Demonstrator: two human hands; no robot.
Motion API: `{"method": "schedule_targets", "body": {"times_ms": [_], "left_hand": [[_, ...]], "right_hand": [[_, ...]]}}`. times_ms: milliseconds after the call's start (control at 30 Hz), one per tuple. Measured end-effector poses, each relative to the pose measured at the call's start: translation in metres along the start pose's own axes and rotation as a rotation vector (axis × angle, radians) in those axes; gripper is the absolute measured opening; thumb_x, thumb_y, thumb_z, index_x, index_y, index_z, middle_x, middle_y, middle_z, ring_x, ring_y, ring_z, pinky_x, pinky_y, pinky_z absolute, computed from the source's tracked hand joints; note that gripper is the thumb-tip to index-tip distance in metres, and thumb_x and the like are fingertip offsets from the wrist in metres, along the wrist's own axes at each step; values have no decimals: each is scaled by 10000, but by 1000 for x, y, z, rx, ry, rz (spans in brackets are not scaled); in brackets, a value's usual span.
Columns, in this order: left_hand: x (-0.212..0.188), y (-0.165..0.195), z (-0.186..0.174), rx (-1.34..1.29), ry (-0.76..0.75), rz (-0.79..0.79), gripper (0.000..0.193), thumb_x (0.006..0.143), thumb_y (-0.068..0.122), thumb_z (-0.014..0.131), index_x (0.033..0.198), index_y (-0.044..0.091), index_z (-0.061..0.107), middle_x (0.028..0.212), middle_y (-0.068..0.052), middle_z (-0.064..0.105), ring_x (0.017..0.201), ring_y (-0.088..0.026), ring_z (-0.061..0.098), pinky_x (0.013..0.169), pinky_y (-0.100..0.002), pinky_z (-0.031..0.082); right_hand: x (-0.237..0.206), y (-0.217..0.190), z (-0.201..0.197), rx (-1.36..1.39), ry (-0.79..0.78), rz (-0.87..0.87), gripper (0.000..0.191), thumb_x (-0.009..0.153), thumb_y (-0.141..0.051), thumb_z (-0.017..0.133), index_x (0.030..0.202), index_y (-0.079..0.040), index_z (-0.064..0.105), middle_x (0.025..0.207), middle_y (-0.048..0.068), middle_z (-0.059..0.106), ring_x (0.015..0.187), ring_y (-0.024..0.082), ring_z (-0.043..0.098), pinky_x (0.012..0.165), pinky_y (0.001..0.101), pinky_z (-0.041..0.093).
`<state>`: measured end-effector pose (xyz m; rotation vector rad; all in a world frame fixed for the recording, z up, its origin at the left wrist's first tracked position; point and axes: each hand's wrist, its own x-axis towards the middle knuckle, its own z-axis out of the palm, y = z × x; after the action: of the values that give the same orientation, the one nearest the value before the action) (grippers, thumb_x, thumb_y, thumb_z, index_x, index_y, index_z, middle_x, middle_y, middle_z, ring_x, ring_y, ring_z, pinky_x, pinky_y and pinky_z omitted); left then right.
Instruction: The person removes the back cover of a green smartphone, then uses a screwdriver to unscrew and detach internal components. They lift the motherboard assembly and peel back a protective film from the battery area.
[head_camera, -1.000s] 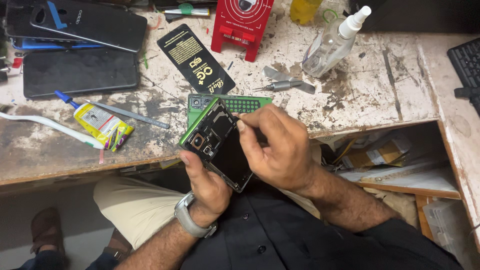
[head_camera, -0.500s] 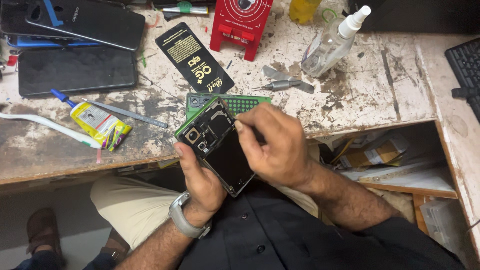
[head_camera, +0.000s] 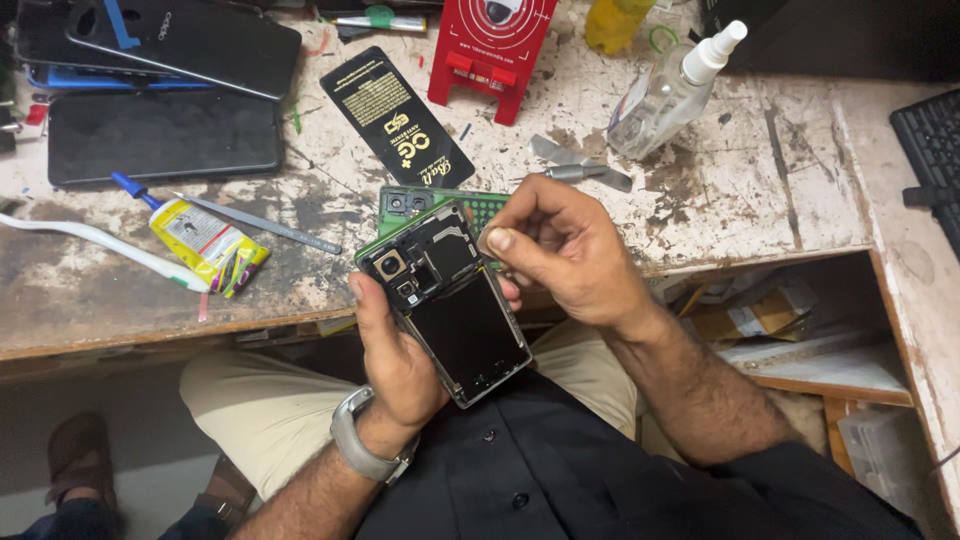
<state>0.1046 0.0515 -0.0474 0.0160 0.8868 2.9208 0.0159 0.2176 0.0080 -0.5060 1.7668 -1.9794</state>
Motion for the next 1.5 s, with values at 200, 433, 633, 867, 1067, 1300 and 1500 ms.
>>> {"method": "schedule_targets", "body": {"times_ms": [200, 433, 633, 867, 1067, 1300, 1500], "left_hand": [[1, 1, -1, 23, -37, 7, 994, 1027, 744, 110, 1382, -62, 571, 1144, -230, 704, 1110, -317, 698, 1002, -440, 575], [2, 10, 3, -92, -23, -63, 998, 1000, 735, 90, 1413, -52, 542, 1197, -212, 697, 1064, -300, 691, 961, -433, 585], [1, 18, 6, -148, -108, -128, 1040, 1048, 762, 80, 1431, -82, 552, 1150, -224, 682, 1004, -275, 705, 895, -396, 604], [10, 26, 4, -2, -99, -314, 994, 972, 752, 94, 1423, -21, 527, 1180, -217, 696, 912, -254, 724, 799, -403, 636], [15, 32, 5, 120, -140, -424, 942, 945, 763, 132, 1420, 26, 478, 1126, -228, 700, 847, -242, 731, 743, -387, 649], [12, 52, -1, 207, -149, -482, 1023, 883, 826, 182, 1362, -39, 446, 1192, -274, 682, 893, -342, 758, 745, -436, 654], [2, 85, -16, 255, -247, -36, 1261, 830, 989, 322, 1551, -46, 331, 1386, -359, 553, 1159, -421, 666, 973, -532, 601]], "right_hand": [[2, 9, -6, 147, -67, 2, 56, 1050, -38, 633, 1032, -3, 592, 871, 66, 668, 667, 90, 625, 573, 226, 505], [2, 9, -7, 130, 40, -147, 59, 1048, -50, 590, 1095, -28, 563, 905, 77, 678, 684, 97, 658, 567, 275, 604], [-10, -4, -10, -217, 96, -219, 105, 1091, -26, 620, 1182, -23, 567, 1021, 52, 649, 815, 74, 600, 727, 212, 518], [7, -23, -15, -435, -41, -212, 334, 943, -56, 761, 1223, -2, 587, 1020, 47, 647, 747, 40, 531, 629, 177, 438], [37, -26, -29, -356, -340, 7, 229, 1015, -166, 668, 1190, -19, 693, 1052, 49, 731, 879, 83, 710, 758, 212, 605], [37, -10, -45, -270, -433, -3, 211, 1047, -144, 666, 1191, 10, 678, 981, 46, 705, 857, 99, 668, 770, 251, 575], [9, 12, -39, 377, 70, 27, 152, 1057, -97, 643, 1180, -29, 585, 688, -48, 529, 460, 45, 374, 405, 221, 282]]}}
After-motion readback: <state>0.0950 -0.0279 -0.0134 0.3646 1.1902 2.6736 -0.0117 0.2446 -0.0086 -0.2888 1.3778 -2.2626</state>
